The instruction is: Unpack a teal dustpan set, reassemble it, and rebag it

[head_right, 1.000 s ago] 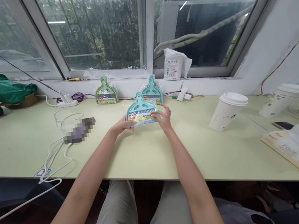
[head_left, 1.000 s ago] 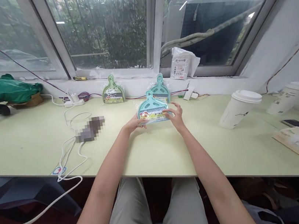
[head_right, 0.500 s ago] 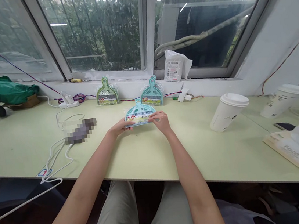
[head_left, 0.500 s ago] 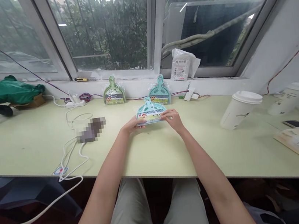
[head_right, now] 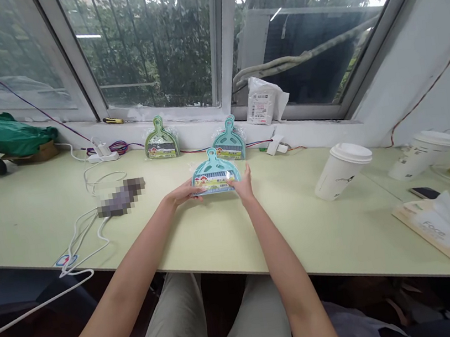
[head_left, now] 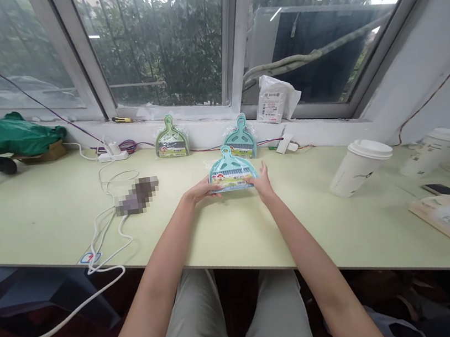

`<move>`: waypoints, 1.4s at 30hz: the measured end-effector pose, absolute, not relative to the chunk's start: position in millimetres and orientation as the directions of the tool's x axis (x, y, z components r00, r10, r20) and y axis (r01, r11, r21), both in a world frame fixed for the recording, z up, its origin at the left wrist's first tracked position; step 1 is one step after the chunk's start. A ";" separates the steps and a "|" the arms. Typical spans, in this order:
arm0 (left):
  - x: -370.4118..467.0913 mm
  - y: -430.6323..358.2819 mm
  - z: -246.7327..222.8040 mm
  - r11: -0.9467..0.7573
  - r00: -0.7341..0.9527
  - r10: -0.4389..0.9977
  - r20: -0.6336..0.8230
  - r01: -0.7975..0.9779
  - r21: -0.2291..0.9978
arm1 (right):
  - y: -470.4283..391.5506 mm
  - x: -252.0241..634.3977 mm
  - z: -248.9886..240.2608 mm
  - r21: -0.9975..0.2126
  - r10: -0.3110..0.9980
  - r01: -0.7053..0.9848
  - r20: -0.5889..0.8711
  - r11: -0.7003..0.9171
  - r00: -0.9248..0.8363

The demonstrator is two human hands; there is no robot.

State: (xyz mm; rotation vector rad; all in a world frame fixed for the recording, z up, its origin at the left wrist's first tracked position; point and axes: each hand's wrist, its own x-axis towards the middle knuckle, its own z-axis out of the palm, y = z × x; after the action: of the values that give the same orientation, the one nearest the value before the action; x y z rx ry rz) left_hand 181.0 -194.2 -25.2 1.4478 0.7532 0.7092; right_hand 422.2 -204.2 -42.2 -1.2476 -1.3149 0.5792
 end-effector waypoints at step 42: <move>275.4 45.1 -71.7 -0.282 0.012 0.948 0.317 0.492 0.824 | -3.5 457.6 -60.9 -0.370 0.667 0.898 0.734 0.238 0.125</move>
State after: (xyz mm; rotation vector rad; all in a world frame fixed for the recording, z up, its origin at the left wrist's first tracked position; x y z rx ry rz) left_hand 275.4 45.1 -71.7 1.8031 1.4730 1.2147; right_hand 457.6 -3.5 -60.9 -1.4951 -1.6065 -0.3212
